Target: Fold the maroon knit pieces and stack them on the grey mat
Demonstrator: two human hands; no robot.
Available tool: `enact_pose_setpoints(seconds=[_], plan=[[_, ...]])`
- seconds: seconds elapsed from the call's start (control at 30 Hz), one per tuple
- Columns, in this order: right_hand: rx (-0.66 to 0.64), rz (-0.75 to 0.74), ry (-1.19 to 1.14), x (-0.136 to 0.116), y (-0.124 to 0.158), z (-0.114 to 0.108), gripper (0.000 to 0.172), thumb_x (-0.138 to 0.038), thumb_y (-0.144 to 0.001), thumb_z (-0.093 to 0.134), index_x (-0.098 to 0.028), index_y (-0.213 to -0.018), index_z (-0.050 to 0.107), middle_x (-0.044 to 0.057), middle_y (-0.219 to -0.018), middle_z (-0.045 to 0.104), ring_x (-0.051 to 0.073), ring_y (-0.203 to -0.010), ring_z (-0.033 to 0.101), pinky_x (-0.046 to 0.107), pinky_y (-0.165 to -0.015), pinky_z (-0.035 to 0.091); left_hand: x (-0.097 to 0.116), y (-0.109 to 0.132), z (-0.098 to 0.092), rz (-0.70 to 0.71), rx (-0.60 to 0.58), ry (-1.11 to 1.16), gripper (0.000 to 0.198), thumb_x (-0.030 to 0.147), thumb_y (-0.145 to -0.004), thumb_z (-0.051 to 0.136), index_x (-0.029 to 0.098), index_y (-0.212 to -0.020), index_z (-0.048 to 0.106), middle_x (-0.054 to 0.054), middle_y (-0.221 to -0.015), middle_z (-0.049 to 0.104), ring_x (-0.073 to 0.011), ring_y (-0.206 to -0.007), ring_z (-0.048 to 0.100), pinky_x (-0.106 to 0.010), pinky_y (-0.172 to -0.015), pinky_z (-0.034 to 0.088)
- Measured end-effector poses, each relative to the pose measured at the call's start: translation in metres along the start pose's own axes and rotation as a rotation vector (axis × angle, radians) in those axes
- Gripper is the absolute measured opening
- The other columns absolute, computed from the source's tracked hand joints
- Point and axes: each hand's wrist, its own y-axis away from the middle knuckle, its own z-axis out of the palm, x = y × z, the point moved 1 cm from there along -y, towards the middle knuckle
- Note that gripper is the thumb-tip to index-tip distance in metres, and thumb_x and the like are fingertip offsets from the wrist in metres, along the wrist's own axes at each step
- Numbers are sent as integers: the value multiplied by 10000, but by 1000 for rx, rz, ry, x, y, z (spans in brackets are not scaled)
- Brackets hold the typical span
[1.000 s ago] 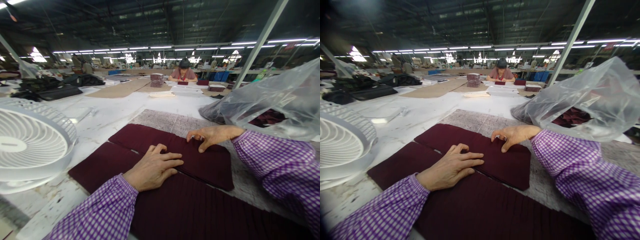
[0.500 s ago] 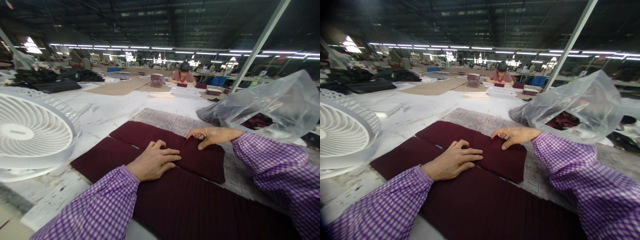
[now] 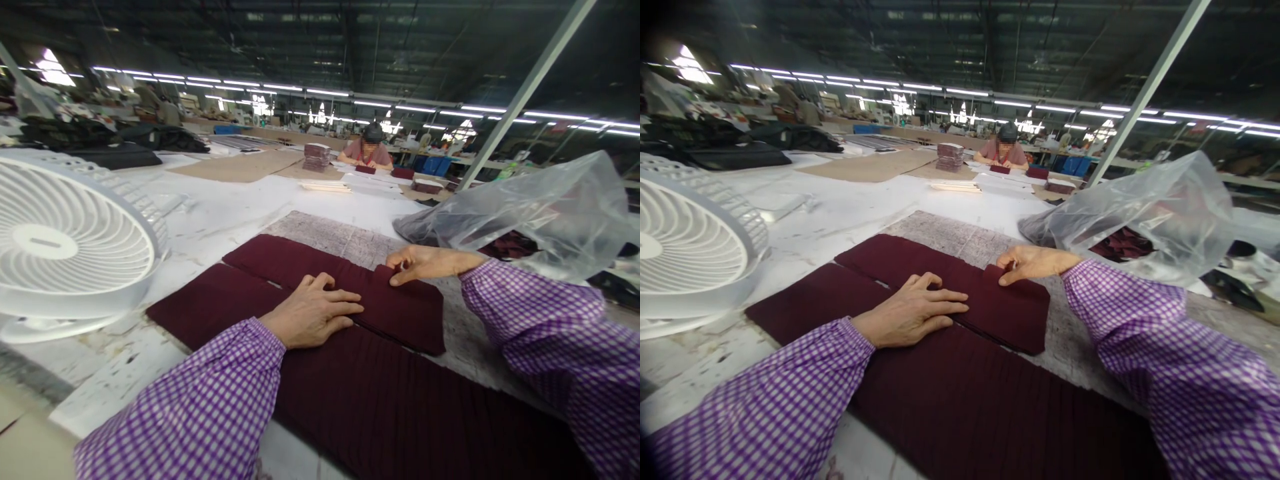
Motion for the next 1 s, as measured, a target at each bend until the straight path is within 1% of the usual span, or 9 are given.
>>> enact_pose_setpoints(seconds=[0.1, 0.17, 0.23, 0.3, 0.4, 0.6, 0.73, 0.87, 1.0], plan=[[42, 17, 46, 3, -3, 8, 313, -439, -878, 459, -140, -827, 533, 10, -746, 516, 140, -684, 452, 276, -631, 358, 0, 0, 0, 6, 1, -2, 382, 438, -944, 354, 305, -1248, 543, 81, -1351, 525, -242, -1103, 368, -405, -852, 296], [88, 16, 84, 7, -5, 14, 322, -457, -884, 437, -163, -757, 466, -9, -710, 448, 132, -657, 405, 280, -613, 329, 1, 0, 0, 7, -1, -4, 376, 431, -944, 359, 302, -1244, 547, 86, -1350, 524, -245, -1104, 367, -406, -853, 294], [122, 10, 105, 11, -7, 19, 331, -471, -890, 418, -180, -735, 418, -23, -691, 399, 126, -639, 368, 280, -602, 310, 1, 0, 0, 3, -2, -3, 374, 422, -943, 369, 297, -1255, 534, 87, -1352, 522, -247, -1101, 368, -407, -853, 294], [125, 4, 104, 14, -6, 23, 345, -490, -894, 405, -184, -734, 405, -29, -685, 379, 122, -630, 352, 273, -588, 305, 0, 1, 0, -6, -3, 7, 390, 412, -938, 388, 287, -1293, 491, 70, -1338, 536, -249, -1092, 375, -408, -849, 298], [93, -5, 81, 18, -3, 25, 368, -512, -900, 385, -176, -756, 426, -25, -695, 392, 120, -634, 369, 263, -576, 317, 0, 1, -1, -20, -4, 22, 436, 405, -932, 408, 278, -1349, 415, 45, -1307, 561, -252, -1081, 384, -408, -843, 303], [95, -8, 103, 23, 0, 26, 368, -516, -900, 378, -180, -756, 419, -29, -686, 391, 114, -615, 361, 258, -555, 297, 0, 0, -1, -16, -16, 9, 436, 410, -939, 384, 301, -1362, 389, 33, -1326, 544, -243, -1084, 380, -404, -843, 302], [114, 0, 174, 22, -1, 25, 338, -489, -893, 400, -190, -736, 390, -29, -675, 388, 118, -611, 358, 268, -568, 293, 1, -2, -1, -20, -28, 4, 427, 437, -950, 324, 323, -1355, 400, 52, -1354, 519, -243, -1081, 375, -400, -844, 302], [110, 19, 246, 15, -2, 25, 287, -434, -885, 418, -191, -735, 386, -17, -674, 413, 129, -617, 391, 277, -591, 312, 3, -2, -2, -15, -29, -20, 442, 488, -944, 289, 355, -1348, 407, 71, -1371, 499, -245, -1084, 376, -409, -849, 300], [105, 54, 314, 9, -3, 24, 242, -406, -882, 435, -188, -778, 432, 12, -697, 491, 153, -639, 462, 281, -604, 348, 6, 0, -3, 23, -17, -66, 444, 540, -920, 307, 369, -1288, 488, 60, -1368, 498, -262, -1124, 368, -426, -872, 293]])
